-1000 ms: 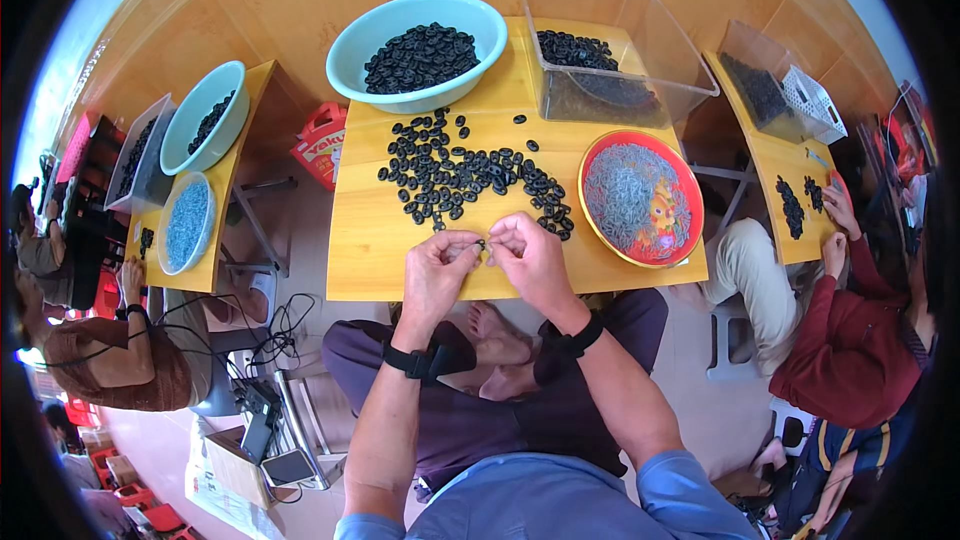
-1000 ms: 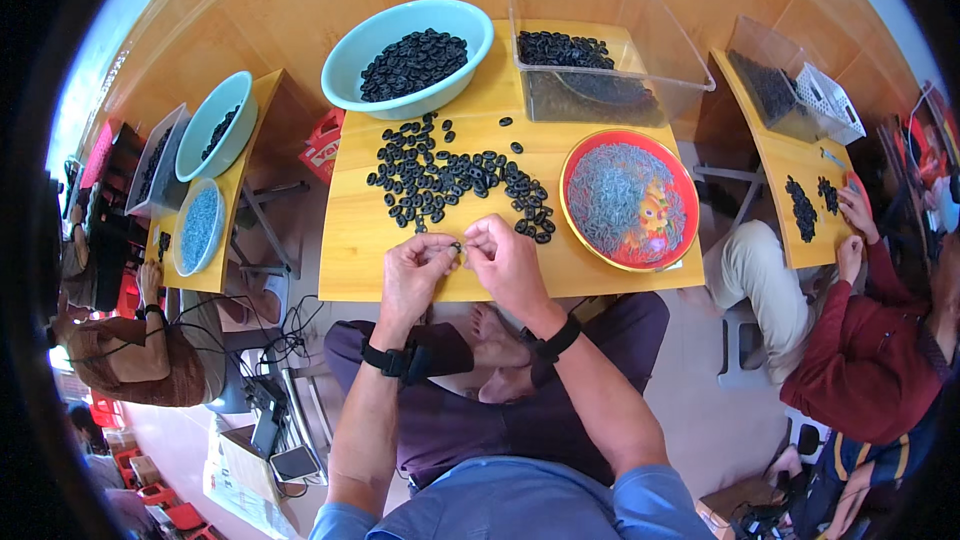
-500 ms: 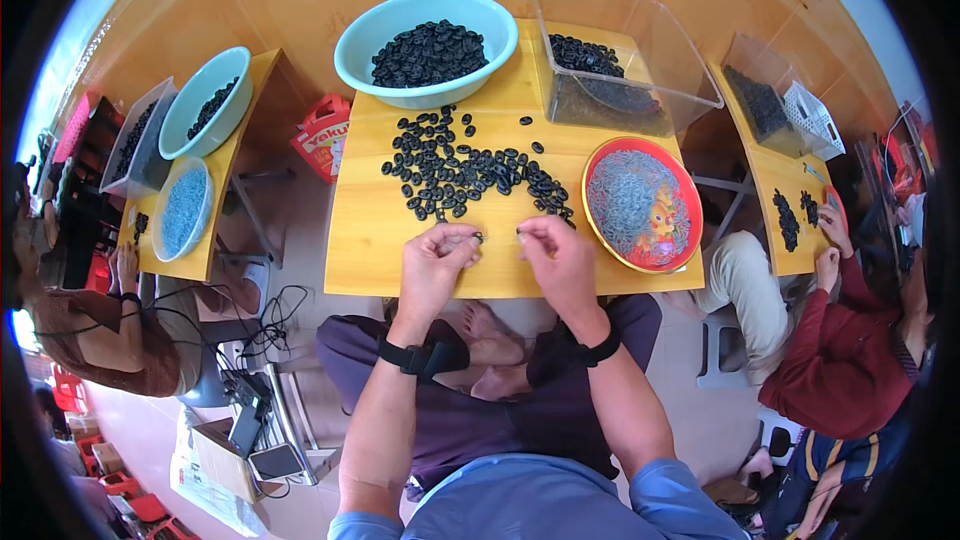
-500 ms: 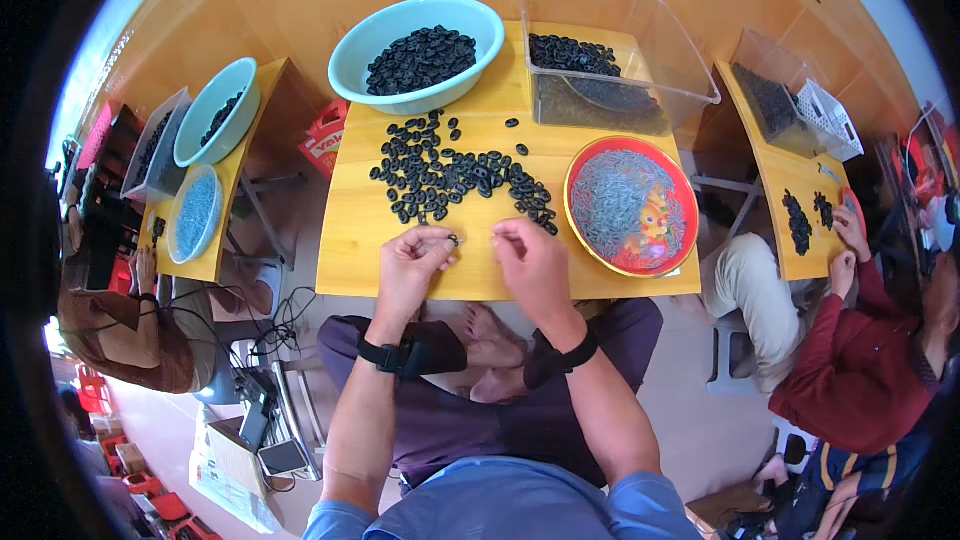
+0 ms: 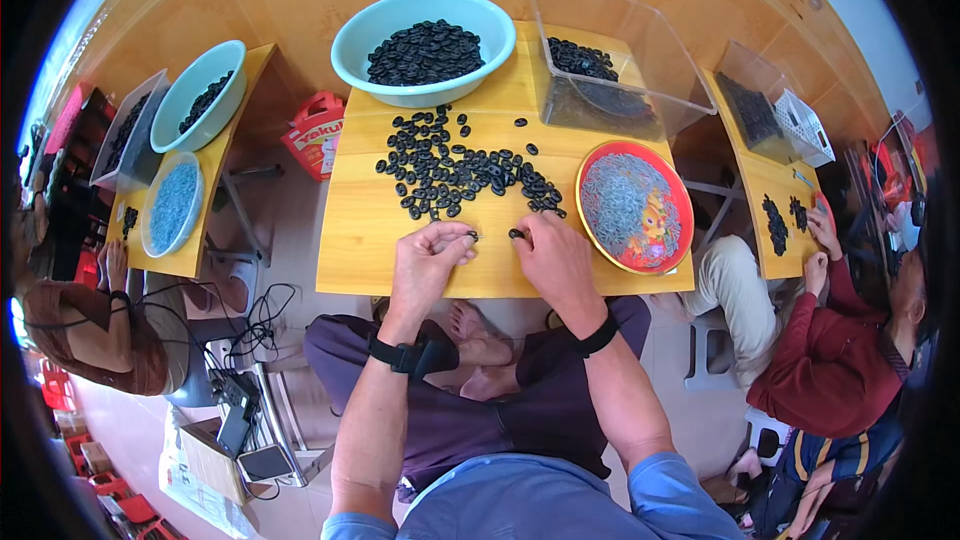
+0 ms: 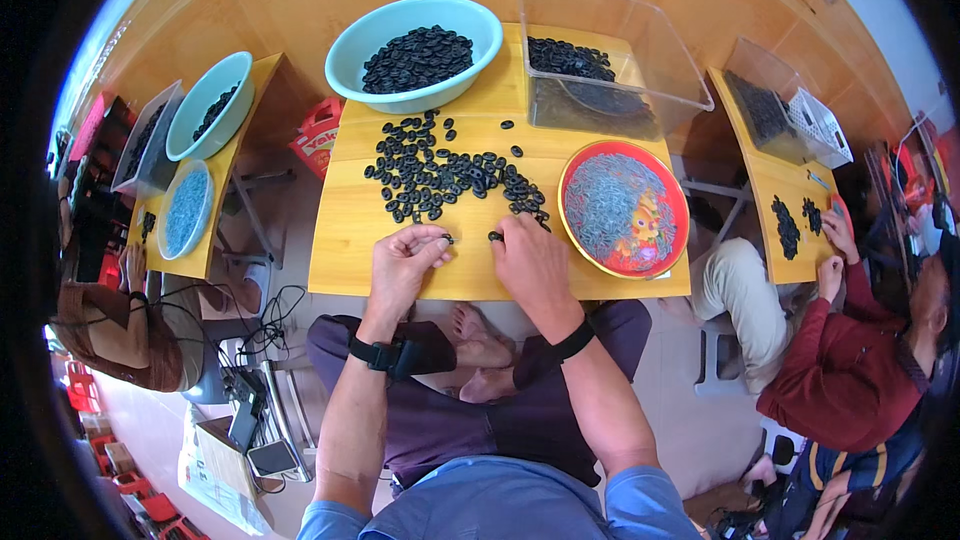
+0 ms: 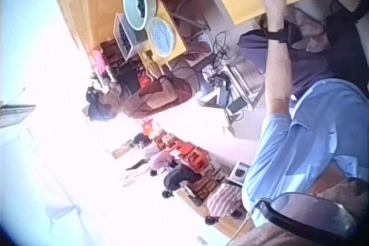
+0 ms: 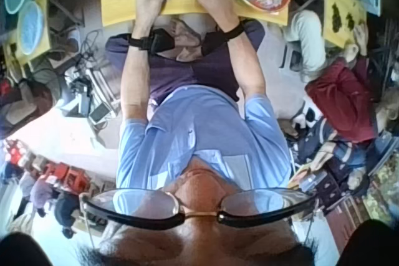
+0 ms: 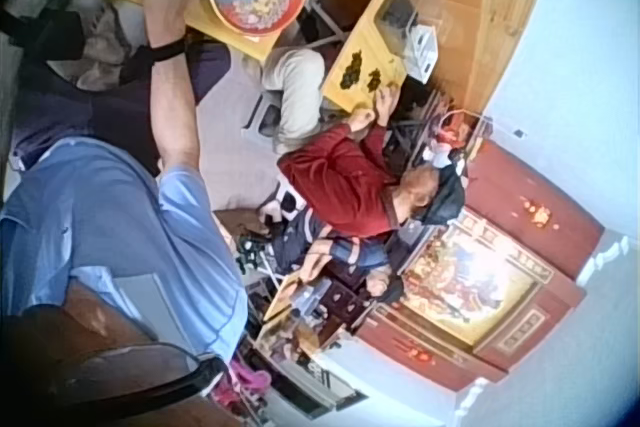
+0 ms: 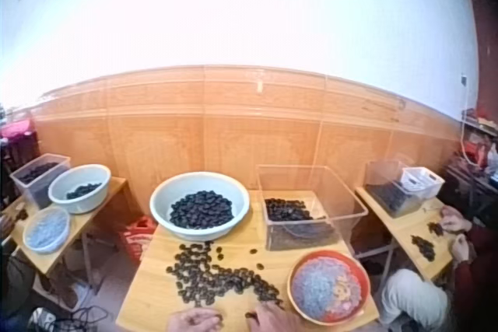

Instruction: Sorting small black circular components/buttons from a pile into separate containers.

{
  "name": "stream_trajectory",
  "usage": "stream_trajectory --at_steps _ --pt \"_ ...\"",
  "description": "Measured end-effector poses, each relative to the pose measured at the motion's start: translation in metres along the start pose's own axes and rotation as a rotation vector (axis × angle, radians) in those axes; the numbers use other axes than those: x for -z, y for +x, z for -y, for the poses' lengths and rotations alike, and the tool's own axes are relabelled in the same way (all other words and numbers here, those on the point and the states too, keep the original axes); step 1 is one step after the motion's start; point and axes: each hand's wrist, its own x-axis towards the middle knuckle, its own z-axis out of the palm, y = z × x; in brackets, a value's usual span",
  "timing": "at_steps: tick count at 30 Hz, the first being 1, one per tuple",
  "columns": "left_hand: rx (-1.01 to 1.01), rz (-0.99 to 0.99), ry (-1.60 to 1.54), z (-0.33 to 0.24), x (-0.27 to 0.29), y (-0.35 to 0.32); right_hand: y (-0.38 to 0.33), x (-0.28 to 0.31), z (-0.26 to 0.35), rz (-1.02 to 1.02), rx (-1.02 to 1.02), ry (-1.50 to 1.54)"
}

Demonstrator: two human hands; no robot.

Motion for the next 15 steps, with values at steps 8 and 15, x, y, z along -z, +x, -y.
stream_trajectory --at_steps 8,15 --pt "0.003 0.019 -0.008 -0.001 0.001 0.001 0.002 -0.009 -0.007 -0.025 0.077 0.199" --pt "-0.003 -0.006 0.003 -0.001 0.000 0.000 0.001 -0.006 0.001 0.036 -0.110 0.590"
